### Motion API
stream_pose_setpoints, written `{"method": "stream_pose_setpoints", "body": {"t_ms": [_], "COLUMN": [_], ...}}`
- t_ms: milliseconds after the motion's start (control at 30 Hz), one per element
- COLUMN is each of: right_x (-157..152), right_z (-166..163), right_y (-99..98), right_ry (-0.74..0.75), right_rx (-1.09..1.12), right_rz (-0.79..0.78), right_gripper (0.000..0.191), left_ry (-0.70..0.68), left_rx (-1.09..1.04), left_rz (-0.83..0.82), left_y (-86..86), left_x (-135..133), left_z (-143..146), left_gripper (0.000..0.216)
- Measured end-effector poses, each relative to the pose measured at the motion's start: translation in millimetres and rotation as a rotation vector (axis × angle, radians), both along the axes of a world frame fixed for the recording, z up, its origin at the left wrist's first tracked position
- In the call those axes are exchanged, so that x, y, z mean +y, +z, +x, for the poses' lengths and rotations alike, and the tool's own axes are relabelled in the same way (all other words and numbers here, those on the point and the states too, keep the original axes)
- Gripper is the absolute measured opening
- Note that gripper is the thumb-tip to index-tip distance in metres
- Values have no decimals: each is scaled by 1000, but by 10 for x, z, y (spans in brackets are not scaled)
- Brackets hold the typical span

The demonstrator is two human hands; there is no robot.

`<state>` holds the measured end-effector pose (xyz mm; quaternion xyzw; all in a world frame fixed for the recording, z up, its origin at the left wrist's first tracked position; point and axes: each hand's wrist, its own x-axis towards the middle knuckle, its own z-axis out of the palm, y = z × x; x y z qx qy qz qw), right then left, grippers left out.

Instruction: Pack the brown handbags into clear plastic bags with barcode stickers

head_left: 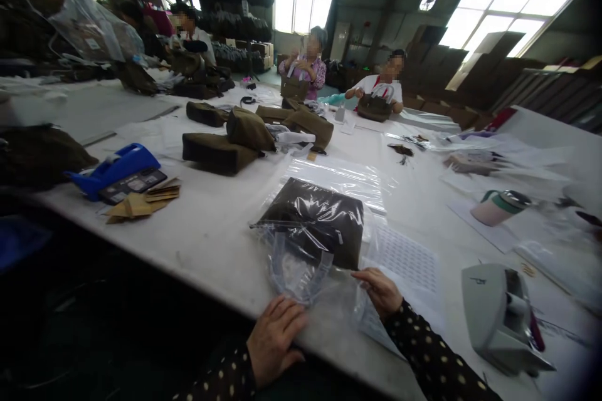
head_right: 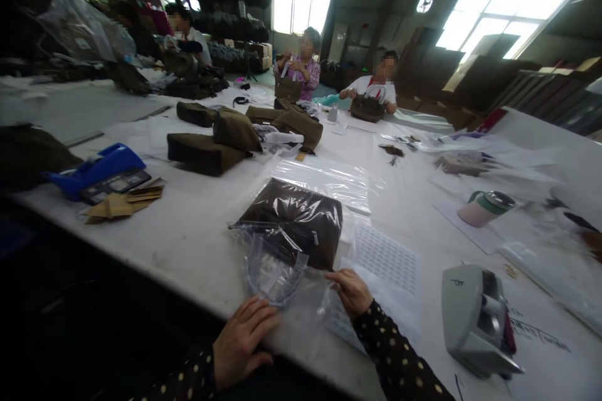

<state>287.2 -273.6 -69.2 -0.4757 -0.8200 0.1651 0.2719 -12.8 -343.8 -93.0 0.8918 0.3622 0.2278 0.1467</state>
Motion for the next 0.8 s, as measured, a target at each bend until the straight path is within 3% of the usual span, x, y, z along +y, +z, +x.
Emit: {"method": "stream_pose_setpoints", "body": {"t_ms": [67, 133, 300, 433, 500, 600, 633, 700, 800], "right_x": [6, -39, -180, -239, -253, -263, -265, -274, -299], "right_z": [-32, -78, -324, -622, -735, -815, -820, -810, -777], "right_y": [47, 58, 44, 145, 190, 165, 136, 73, 31], "right_ry": [-236, -372, -372, -379, -368, -393, -409, -446, -470], "right_rx": [92, 170, 318, 217, 71, -188, -254, -359, -469], "right_rz": [-143, -177, 201, 249, 210, 17, -27, -29, 60], "right_gripper": [29, 27, 31, 30, 29, 32, 34, 37, 39], "left_ry": [40, 118, 492, 679, 698, 673, 686, 688, 465], "left_rx": [-83, -195, -388, -409, -374, -312, -316, -374, -443], "left_rz": [32, 26, -141, -190, -261, -549, -565, -399, -100], "left_y": [56, 131, 252, 250, 258, 335, 386, 528, 775], "left_x": [2, 3, 53, 105, 101, 66, 60, 84, 287], "left_z": [-18, -47, -171, -414, -601, -845, -881, -846, -568], "left_gripper": [34, 17, 26, 33, 34, 37, 36, 31, 24]}}
